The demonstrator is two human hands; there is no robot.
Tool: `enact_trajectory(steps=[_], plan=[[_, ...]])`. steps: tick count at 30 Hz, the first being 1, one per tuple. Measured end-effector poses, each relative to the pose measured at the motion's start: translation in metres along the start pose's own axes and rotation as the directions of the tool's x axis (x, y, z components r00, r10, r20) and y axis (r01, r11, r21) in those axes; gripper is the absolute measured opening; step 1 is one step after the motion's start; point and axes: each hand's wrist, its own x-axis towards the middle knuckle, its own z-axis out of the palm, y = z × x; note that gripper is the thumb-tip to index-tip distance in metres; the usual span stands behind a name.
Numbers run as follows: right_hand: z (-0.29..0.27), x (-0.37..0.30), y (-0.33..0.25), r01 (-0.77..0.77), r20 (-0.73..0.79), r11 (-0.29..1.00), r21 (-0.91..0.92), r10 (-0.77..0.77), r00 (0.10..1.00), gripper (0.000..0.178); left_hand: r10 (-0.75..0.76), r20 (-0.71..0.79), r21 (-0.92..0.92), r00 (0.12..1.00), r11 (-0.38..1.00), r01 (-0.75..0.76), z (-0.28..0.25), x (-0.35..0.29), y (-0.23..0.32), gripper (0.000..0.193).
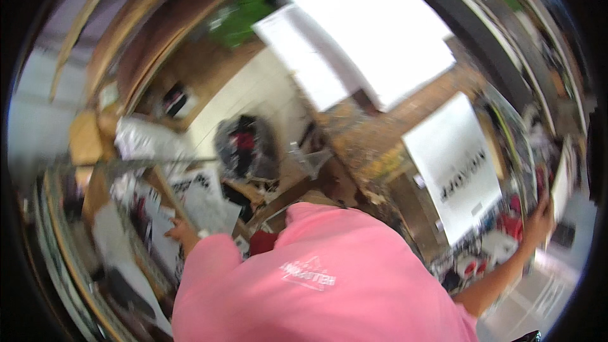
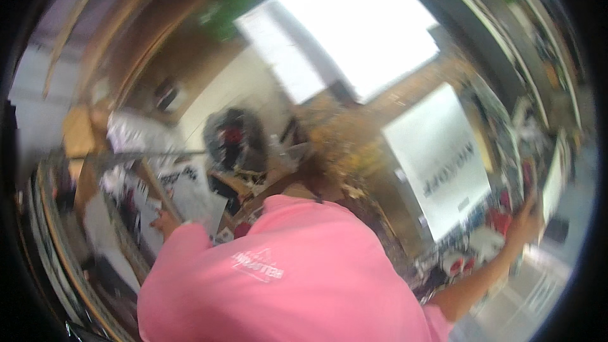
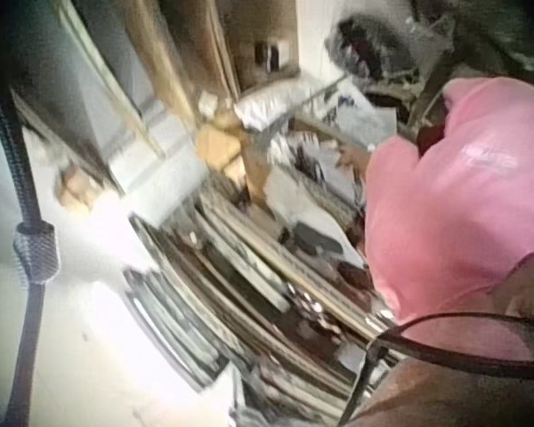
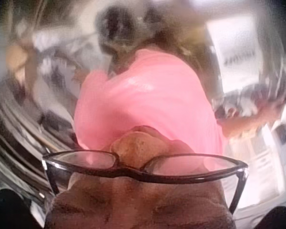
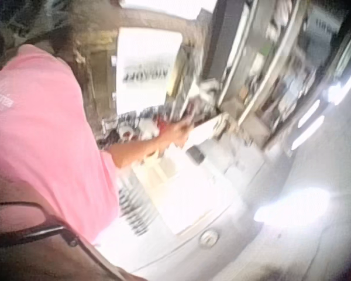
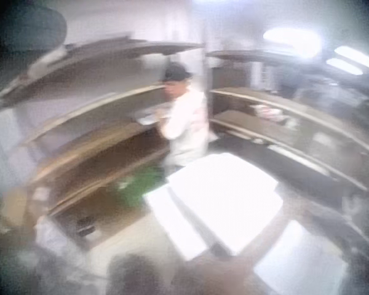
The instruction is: The person screen prints a design onto white plastic bags by placing a bag on the printing surface, lowering the screen, and using a squeegee to spread ink before removing the bag.
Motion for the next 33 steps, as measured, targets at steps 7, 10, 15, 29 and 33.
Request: enact_trajectory(steps=[7, 10, 15, 29, 33], plan=[[-0.046, 0.026, -0.105, -0.119, -0.120, 0.992, 0.049, 0.124, 0.985, 0.060, -0.718, 0.336, 0.767, 0.609, -0.167, -0.620, -0.105, -0.209, -0.306, 0.043], [-0.046, 0.021, -0.103, -0.014, -0.277, 1.000, 0.021, 0.019, 0.961, 0.060, -0.989, 0.110, 0.633, -0.095, 0.144, -0.760, -0.100, -0.490, -0.366, 0.025], [-0.059, 0.022, -0.108, -0.014, -0.263, 1.000, 0.024, 0.020, 0.965, 0.064, -0.692, -0.050, 0.005, -0.720, 0.721, -0.693, -0.165, -0.641, -0.400, 0.064], [-0.054, 0.034, -0.092, 0.033, -0.346, 0.996, 0.088, 0.000, 0.938, 0.056, -0.792, -0.338, -0.257, -0.508, 0.597, -0.760, -0.234, -0.666, -0.398, 0.107], [-0.053, 0.039, -0.088, 0.037, -0.370, 0.995, 0.091, -0.001, 0.929, 0.057, -0.780, -0.281, -0.227, -0.559, 0.620, -0.751, -0.227, -0.675, -0.396, 0.105]])
